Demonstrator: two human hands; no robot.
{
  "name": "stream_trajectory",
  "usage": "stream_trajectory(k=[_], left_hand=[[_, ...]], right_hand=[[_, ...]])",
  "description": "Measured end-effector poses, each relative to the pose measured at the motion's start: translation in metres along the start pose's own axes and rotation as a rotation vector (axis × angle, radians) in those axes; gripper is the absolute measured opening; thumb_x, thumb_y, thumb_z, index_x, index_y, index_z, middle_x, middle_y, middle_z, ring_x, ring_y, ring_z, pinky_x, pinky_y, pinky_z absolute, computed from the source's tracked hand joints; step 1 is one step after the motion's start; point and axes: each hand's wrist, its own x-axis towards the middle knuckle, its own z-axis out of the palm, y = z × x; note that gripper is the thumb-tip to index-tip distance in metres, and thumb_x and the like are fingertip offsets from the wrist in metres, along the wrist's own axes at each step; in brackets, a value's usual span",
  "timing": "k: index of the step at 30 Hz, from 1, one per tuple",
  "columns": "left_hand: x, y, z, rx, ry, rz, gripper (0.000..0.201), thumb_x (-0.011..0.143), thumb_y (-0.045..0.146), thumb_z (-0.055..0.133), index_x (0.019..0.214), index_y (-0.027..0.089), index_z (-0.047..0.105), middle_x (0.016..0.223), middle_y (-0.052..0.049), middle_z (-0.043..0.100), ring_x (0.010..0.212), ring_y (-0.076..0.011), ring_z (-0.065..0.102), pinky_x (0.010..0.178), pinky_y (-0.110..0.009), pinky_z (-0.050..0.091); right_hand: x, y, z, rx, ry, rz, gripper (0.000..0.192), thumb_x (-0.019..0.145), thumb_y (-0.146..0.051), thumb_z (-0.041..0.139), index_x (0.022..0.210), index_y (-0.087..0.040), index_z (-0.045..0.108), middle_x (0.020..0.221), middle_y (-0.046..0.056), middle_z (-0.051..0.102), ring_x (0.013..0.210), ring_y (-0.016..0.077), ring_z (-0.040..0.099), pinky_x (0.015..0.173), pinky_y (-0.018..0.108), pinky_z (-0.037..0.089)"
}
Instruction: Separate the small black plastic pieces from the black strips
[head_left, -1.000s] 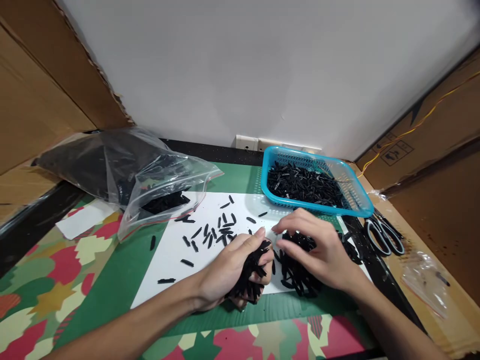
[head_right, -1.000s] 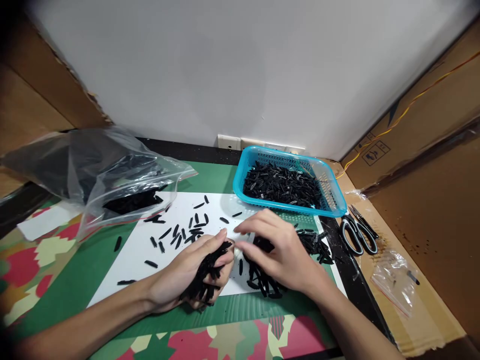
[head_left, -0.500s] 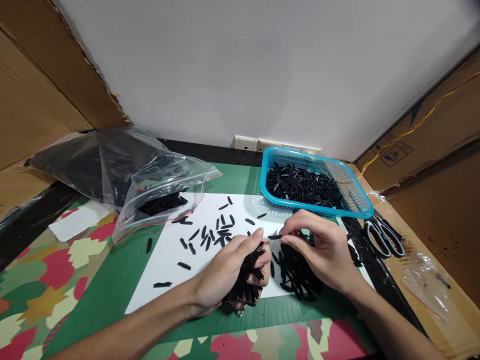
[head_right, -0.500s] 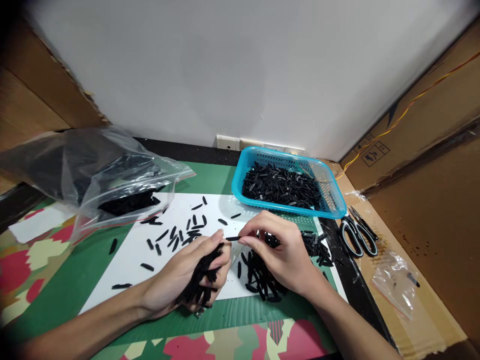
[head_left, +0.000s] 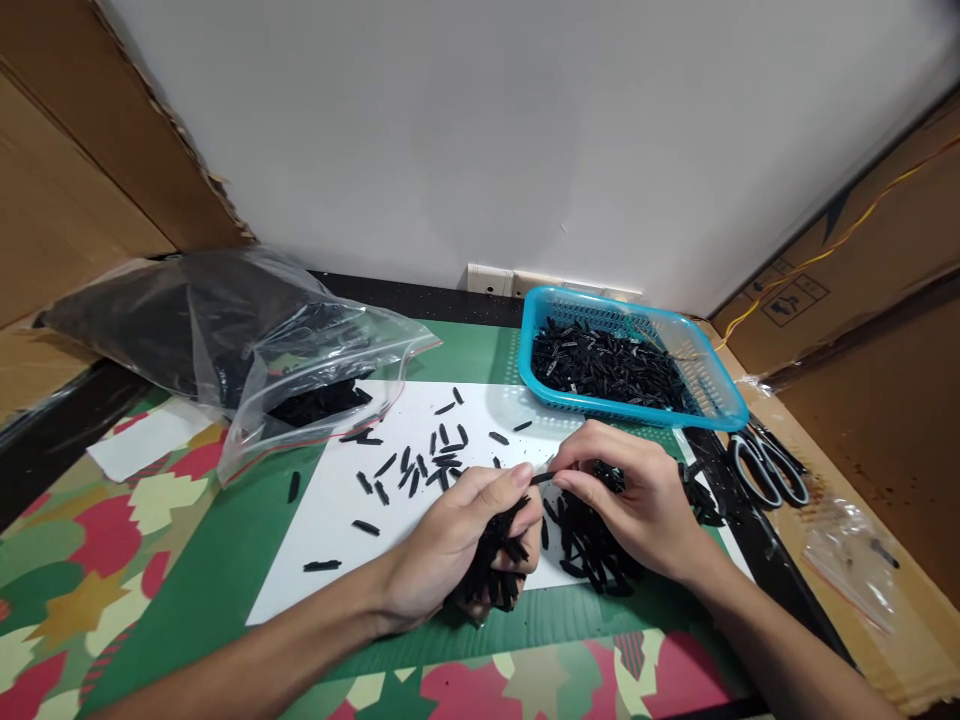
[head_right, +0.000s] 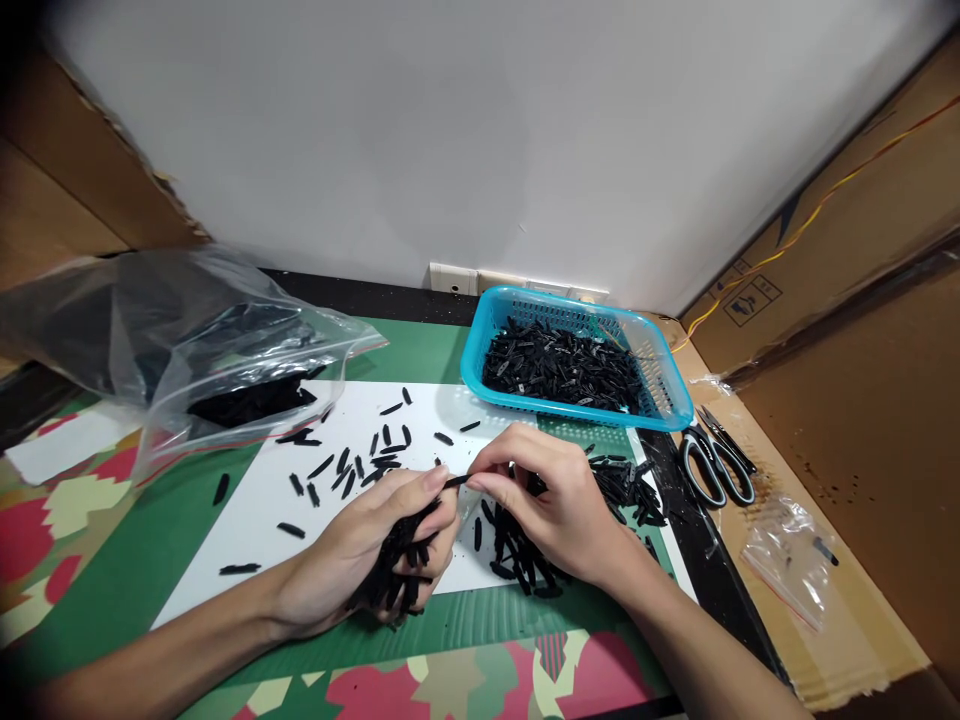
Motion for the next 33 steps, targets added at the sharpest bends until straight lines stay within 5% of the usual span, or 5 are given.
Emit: stream_trajectory(k=[11, 16, 20, 27, 33], left_hand=[[0.0, -0.002, -0.002, -0.013, -0.01, -0.031, 0.057, 0.097, 0.072, 0.051, 0.074, 0.021, 0.043, 0.059, 0.004, 0.05, 0.043, -0.0099, 0.052, 0.036, -0.015, 0.033], [0.001, -0.004, -0.002, 0.015, -0.028, -0.003, 0.054, 0.101, 0.068, 0.046, 0.075, 0.021, 0.044, 0.061, 0.004, 0.051, 0.044, -0.0084, 0.047, 0.039, -0.017, 0.036], [0.001, -0.003, 0.001, 0.05, -0.008, -0.02, 0.056, 0.099, 0.072, 0.047, 0.076, 0.021, 0.045, 0.063, 0.002, 0.054, 0.046, -0.0091, 0.047, 0.039, -0.017, 0.034], [0.001, -0.005, 0.004, 0.01, 0.065, -0.003, 0.059, 0.091, 0.078, 0.056, 0.078, 0.021, 0.048, 0.063, 0.002, 0.054, 0.05, -0.0093, 0.045, 0.044, -0.019, 0.04], [0.002, -0.011, 0.0, 0.036, 0.105, -0.026, 0.058, 0.092, 0.078, 0.054, 0.08, 0.021, 0.052, 0.063, 0.001, 0.056, 0.049, -0.0106, 0.046, 0.045, -0.021, 0.04]], right_hand=[[-0.001, 0.0, 0.003, -0.046, 0.014, -0.04, 0.007, 0.102, -0.018, 0.067, 0.097, -0.02, 0.07, 0.087, 0.003, 0.072, 0.077, 0.0169, 0.066, 0.069, 0.03, 0.051], [0.002, 0.02, -0.02, -0.536, 0.321, -0.188, 0.009, 0.097, -0.015, 0.071, 0.099, -0.024, 0.073, 0.091, 0.005, 0.077, 0.088, 0.0248, 0.068, 0.084, 0.042, 0.049], [0.006, 0.033, -0.038, -0.757, 0.506, -0.074, 0.012, 0.097, -0.022, 0.074, 0.109, -0.024, 0.075, 0.103, 0.009, 0.079, 0.1, 0.0303, 0.066, 0.094, 0.05, 0.046], [0.002, -0.008, -0.01, -0.05, -0.029, -0.141, 0.014, 0.097, -0.018, 0.075, 0.11, -0.022, 0.074, 0.098, 0.006, 0.075, 0.092, 0.0232, 0.066, 0.083, 0.04, 0.054], [0.003, -0.017, 0.006, -0.005, -0.106, 0.01, 0.005, 0.1, -0.019, 0.072, 0.098, -0.022, 0.076, 0.095, 0.005, 0.072, 0.094, 0.0212, 0.062, 0.083, 0.036, 0.052]])
